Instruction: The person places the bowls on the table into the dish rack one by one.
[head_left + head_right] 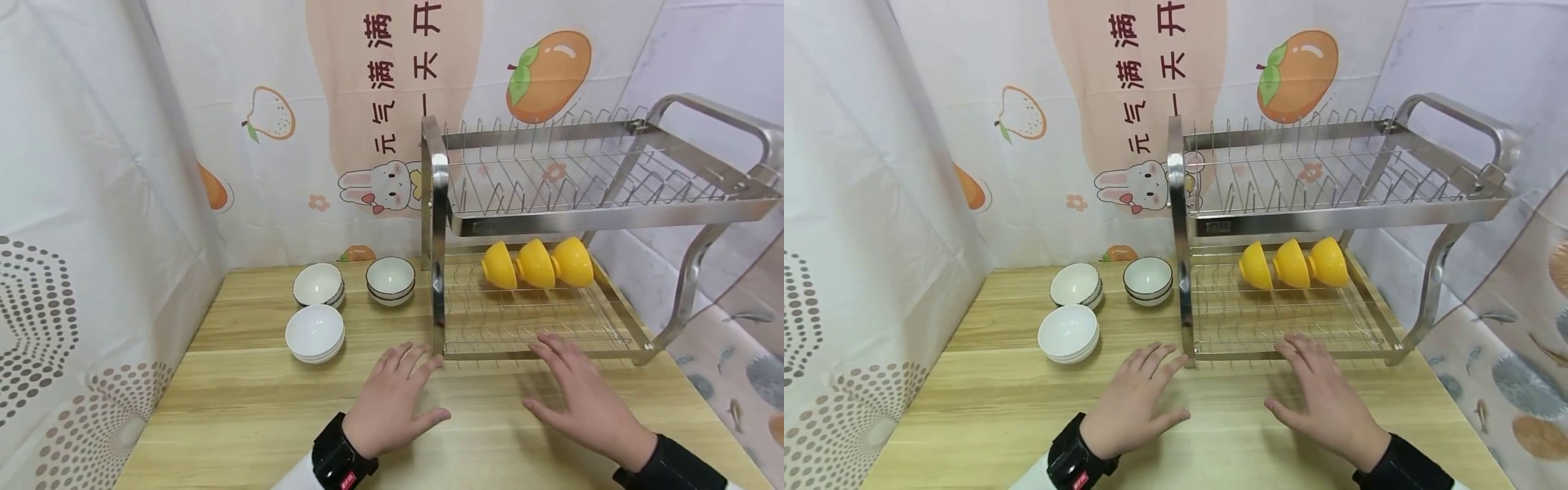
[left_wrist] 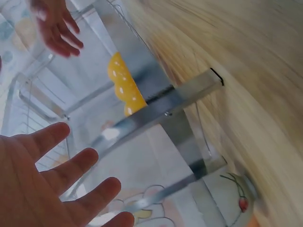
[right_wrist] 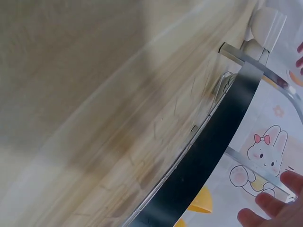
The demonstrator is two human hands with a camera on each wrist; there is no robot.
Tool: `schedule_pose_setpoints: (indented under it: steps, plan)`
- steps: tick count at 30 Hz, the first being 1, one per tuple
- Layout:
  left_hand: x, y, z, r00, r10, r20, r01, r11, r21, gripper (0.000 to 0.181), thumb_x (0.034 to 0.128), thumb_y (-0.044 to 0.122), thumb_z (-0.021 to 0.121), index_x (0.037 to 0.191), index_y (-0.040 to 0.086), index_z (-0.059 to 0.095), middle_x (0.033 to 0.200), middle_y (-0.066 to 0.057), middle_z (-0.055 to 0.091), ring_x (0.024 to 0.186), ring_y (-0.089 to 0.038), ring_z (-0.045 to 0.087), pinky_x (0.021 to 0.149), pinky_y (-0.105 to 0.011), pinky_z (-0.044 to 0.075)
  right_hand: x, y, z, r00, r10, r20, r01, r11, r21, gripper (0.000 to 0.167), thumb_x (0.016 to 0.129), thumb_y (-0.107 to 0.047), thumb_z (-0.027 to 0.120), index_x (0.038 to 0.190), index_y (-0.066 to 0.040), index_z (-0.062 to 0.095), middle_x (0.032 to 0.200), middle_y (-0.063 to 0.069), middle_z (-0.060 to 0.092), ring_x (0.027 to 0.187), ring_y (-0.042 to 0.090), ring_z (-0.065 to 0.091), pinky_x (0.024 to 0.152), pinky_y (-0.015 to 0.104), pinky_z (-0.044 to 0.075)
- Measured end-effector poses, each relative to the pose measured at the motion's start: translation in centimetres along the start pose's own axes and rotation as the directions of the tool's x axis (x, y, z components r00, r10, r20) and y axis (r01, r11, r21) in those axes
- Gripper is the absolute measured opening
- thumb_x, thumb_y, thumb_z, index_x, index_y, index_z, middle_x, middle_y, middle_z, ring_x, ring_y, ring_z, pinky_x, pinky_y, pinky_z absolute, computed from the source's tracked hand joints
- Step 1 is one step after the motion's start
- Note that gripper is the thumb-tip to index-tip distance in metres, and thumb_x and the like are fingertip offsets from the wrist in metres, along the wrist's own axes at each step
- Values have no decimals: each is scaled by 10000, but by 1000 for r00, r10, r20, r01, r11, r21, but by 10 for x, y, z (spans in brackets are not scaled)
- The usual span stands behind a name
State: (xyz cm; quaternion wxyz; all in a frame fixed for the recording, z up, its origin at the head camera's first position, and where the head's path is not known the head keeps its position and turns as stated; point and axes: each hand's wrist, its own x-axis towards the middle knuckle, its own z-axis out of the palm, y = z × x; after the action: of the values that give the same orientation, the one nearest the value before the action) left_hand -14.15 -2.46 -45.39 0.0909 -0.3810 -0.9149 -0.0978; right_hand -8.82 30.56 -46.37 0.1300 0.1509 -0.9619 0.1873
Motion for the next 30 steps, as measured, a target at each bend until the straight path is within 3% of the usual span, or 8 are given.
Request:
schedule_pose_setpoints:
  steps: [2, 6, 13, 16, 19, 24, 27, 30]
  plan:
    - [4, -6, 3, 1000, -19, -12, 20, 999, 26, 721, 912, 686, 502, 1469, 231, 450, 1509, -49, 428, 1391, -298, 385, 1128, -504, 324, -5, 0, 0, 1000, -23, -17, 22, 999, -24, 847, 774, -472, 817, 1421, -52, 467, 1495, 188, 378, 1326, 425, 370, 1222, 403, 34]
    - [18, -24, 10, 995, -86, -48, 89, 995, 45, 655, 925, 538, 604, 1441, 152, 486, 1459, -99, 484, 1328, -314, 456, 1097, -503, 374, -12, -3, -2, 998, -48, -33, 46, 998, -47, 835, 760, -468, 824, 1411, -68, 487, 1476, 175, 412, 1320, 393, 390, 1220, 380, 18]
    - [57, -64, 31, 971, -226, -81, 225, 974, -12, 601, 931, 420, 653, 1401, 72, 513, 1423, -161, 497, 1306, -346, 470, 1089, -505, 382, -22, -9, -5, 996, -66, -61, 63, 997, -50, 817, 733, -433, 852, 1391, -99, 501, 1444, 140, 447, 1300, 347, 405, 1218, 361, 17]
    - [74, -76, 40, 966, -246, -85, 248, 969, 13, 604, 919, 388, 677, 1411, 82, 503, 1426, -170, 483, 1320, -370, 444, 1105, -518, 356, -28, -10, -6, 995, -70, -65, 66, 996, -59, 836, 737, -452, 845, 1410, -104, 489, 1457, 137, 440, 1306, 329, 403, 1209, 308, 0]
    - [89, -84, 44, 962, -260, -84, 265, 963, 49, 628, 910, 365, 692, 1433, 94, 475, 1435, -173, 468, 1334, -384, 418, 1125, -534, 318, -33, -12, -7, 995, -66, -69, 61, 996, -68, 847, 740, -461, 841, 1423, -110, 483, 1470, 124, 432, 1319, 312, 392, 1204, 280, 1]
    - [115, -92, 42, 951, -291, -107, 300, 950, 86, 578, 924, 319, 681, 1417, 83, 493, 1379, -154, 537, 1274, -348, 495, 1095, -515, 361, -40, -12, -8, 995, -70, -71, 63, 994, -89, 842, 742, -448, 842, 1429, -120, 481, 1473, 115, 436, 1342, 292, 373, 1211, 304, 1]
    - [128, -97, 40, 944, -320, -77, 327, 940, 103, 477, 957, 288, 631, 1367, 59, 543, 1278, -145, 615, 1174, -326, 577, 1043, -504, 411, -42, -11, -9, 994, -75, -75, 67, 992, -106, 852, 743, -447, 840, 1439, -122, 474, 1472, 121, 440, 1352, 290, 365, 1207, 293, -16]
    - [137, -99, 38, 939, -342, -23, 342, 932, 120, 297, 969, 239, 594, 1180, 39, 651, 1076, -138, 692, 1011, -320, 652, 974, -509, 450, -45, -10, -11, 993, -79, -87, 68, 991, -117, 856, 731, -446, 846, 1433, -113, 485, 1470, 112, 442, 1357, 279, 360, 1206, 291, -14]
